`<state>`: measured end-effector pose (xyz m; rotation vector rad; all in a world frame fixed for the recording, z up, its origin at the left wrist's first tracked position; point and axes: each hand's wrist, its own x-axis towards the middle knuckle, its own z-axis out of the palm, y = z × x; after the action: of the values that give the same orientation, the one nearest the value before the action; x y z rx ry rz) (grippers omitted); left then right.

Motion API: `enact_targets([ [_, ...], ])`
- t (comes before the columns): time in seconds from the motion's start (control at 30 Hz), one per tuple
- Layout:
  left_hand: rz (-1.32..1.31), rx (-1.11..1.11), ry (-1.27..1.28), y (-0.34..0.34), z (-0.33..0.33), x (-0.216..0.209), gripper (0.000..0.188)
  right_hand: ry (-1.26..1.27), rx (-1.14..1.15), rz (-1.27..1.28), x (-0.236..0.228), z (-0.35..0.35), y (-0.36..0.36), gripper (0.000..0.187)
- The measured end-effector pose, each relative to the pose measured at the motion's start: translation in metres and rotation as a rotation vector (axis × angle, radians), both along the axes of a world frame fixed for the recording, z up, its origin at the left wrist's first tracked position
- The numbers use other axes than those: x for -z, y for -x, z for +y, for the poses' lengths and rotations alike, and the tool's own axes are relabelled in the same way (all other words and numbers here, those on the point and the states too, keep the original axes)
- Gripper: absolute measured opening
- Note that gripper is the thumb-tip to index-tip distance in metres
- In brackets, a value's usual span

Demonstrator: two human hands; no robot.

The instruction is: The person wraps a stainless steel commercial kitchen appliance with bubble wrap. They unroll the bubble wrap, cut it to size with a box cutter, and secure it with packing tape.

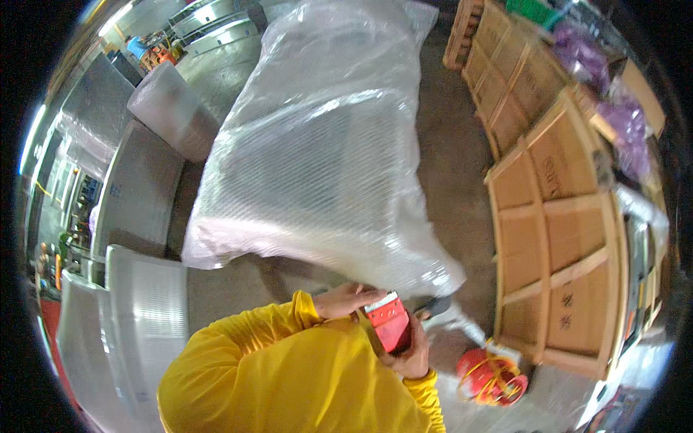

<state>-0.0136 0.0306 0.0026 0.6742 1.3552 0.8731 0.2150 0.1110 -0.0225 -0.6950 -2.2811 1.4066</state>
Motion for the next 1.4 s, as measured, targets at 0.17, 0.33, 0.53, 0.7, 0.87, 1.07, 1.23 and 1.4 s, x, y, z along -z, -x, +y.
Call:
enact_targets([
  [0.17,-0.037,0.005,0.105,0.064,-0.104,-0.010,0.053,-0.138,0.037,0.045,-0.002,-0.105,0.068,0.086],
  [0.33,0.028,-0.016,0.061,0.105,-0.145,-0.025,0.038,-0.221,0.102,0.011,-0.003,-0.163,0.110,0.090],
  [0.53,0.157,0.018,0.041,0.146,-0.150,-0.021,0.018,-0.299,0.202,0.158,0.024,-0.211,0.142,0.083],
  [0.7,0.763,0.235,-0.297,0.163,-0.135,-0.034,0.012,-0.286,0.307,0.257,0.049,-0.238,0.173,0.073],
  [0.87,0.814,0.298,-0.427,0.180,-0.111,-0.056,0.015,-0.363,0.437,0.192,0.059,-0.235,0.192,0.072],
  [1.07,0.695,0.318,-0.404,0.188,-0.108,-0.070,0.012,-0.411,0.479,0.232,0.053,-0.234,0.200,0.072],
  [1.23,1.070,0.369,-0.734,0.191,-0.097,-0.052,0.010,-0.473,0.506,0.163,0.069,-0.228,0.211,0.077],
  [1.4,1.485,0.476,-0.729,0.205,-0.079,-0.033,0.015,-0.334,0.480,0.047,0.114,-0.210,0.225,0.083],
])
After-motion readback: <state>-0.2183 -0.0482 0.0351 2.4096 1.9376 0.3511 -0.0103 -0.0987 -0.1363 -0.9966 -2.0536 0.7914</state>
